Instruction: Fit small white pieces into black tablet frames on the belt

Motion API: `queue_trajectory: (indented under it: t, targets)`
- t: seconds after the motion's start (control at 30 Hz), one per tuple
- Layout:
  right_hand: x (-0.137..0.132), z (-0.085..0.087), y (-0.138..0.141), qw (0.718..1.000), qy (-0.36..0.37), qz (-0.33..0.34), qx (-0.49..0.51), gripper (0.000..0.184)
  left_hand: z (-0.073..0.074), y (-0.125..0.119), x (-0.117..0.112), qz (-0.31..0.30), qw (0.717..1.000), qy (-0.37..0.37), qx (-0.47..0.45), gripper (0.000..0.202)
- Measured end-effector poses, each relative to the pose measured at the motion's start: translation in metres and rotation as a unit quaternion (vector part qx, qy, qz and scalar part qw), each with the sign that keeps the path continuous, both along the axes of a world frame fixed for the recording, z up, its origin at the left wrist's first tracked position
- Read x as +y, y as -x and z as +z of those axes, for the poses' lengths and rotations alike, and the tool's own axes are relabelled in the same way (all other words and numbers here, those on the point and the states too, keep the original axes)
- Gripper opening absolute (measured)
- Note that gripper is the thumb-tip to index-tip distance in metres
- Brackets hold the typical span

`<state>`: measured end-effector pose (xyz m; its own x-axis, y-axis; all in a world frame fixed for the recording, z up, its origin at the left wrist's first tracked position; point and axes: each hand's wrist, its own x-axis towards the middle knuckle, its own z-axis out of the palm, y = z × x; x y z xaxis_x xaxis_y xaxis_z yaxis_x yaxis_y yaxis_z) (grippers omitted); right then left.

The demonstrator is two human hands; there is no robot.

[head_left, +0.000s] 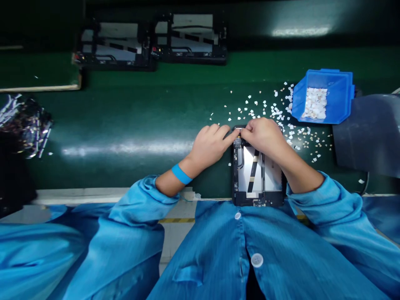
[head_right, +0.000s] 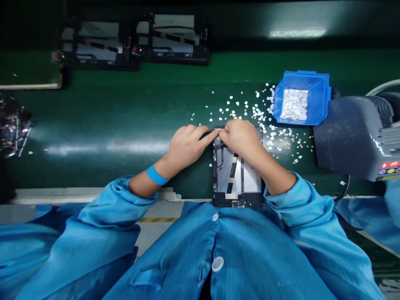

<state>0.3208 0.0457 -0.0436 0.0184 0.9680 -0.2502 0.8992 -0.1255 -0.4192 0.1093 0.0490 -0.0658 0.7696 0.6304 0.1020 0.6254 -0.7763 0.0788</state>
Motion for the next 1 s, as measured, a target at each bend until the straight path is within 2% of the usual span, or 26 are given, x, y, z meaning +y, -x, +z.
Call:
queue_trajectory:
  t: [0.07, 0.13, 0.2, 0.27, 0.4, 0.53, 0.63, 0.77, 0.87, 0.93, 1.0]
  targets:
    - [-0.007, -0.004, -0.005, 0.999, -0.025, 0.018, 0.020, 0.024, 0.005, -0.002, 0.001, -0.016, 1.000, -0.008, 0.018, 0.040]
    - [-0.019, -0.011, -0.011, 0.994, -0.089, 0.059, 0.039, 0.024, 0.010, -0.005, 0.004, -0.040, 0.998, -0.024, 0.033, 0.039]
    - [-0.032, -0.020, -0.018, 0.979, -0.157, 0.120, 0.041, 0.032, 0.013, -0.007, 0.008, -0.073, 0.996, -0.042, 0.043, 0.037]
    - [-0.042, -0.029, -0.024, 0.964, -0.194, 0.179, 0.021, 0.039, 0.014, -0.007, 0.014, -0.095, 0.993, -0.046, 0.047, 0.037]
    - [-0.049, -0.035, -0.028, 0.945, -0.207, 0.246, -0.053, 0.041, 0.015, -0.002, 0.027, -0.090, 0.995, -0.002, 0.035, 0.037]
    - [-0.048, -0.024, -0.026, 0.928, -0.207, 0.287, -0.121, 0.040, 0.021, -0.003, 0.035, -0.079, 0.995, 0.041, 0.037, 0.038]
    - [-0.046, -0.019, -0.023, 0.926, -0.192, 0.297, -0.132, 0.040, 0.029, -0.013, 0.037, -0.046, 0.994, 0.096, 0.011, 0.033]
    - [-0.043, -0.020, -0.017, 0.937, -0.176, 0.276, -0.118, 0.042, 0.027, -0.030, 0.048, 0.039, 0.974, 0.205, -0.082, 0.034]
    - [-0.053, -0.012, -0.025, 0.947, -0.192, 0.255, -0.033, 0.041, 0.018, -0.039, 0.060, 0.089, 0.948, 0.290, -0.098, 0.026]
    - [-0.079, -0.001, -0.045, 0.952, -0.239, 0.182, 0.057, 0.038, 0.015, -0.043, 0.067, 0.110, 0.931, 0.337, -0.090, 0.024]
    - [-0.121, 0.009, -0.074, 0.948, -0.281, 0.044, 0.142, 0.028, 0.014, -0.047, 0.073, 0.118, 0.919, 0.365, -0.088, 0.022]
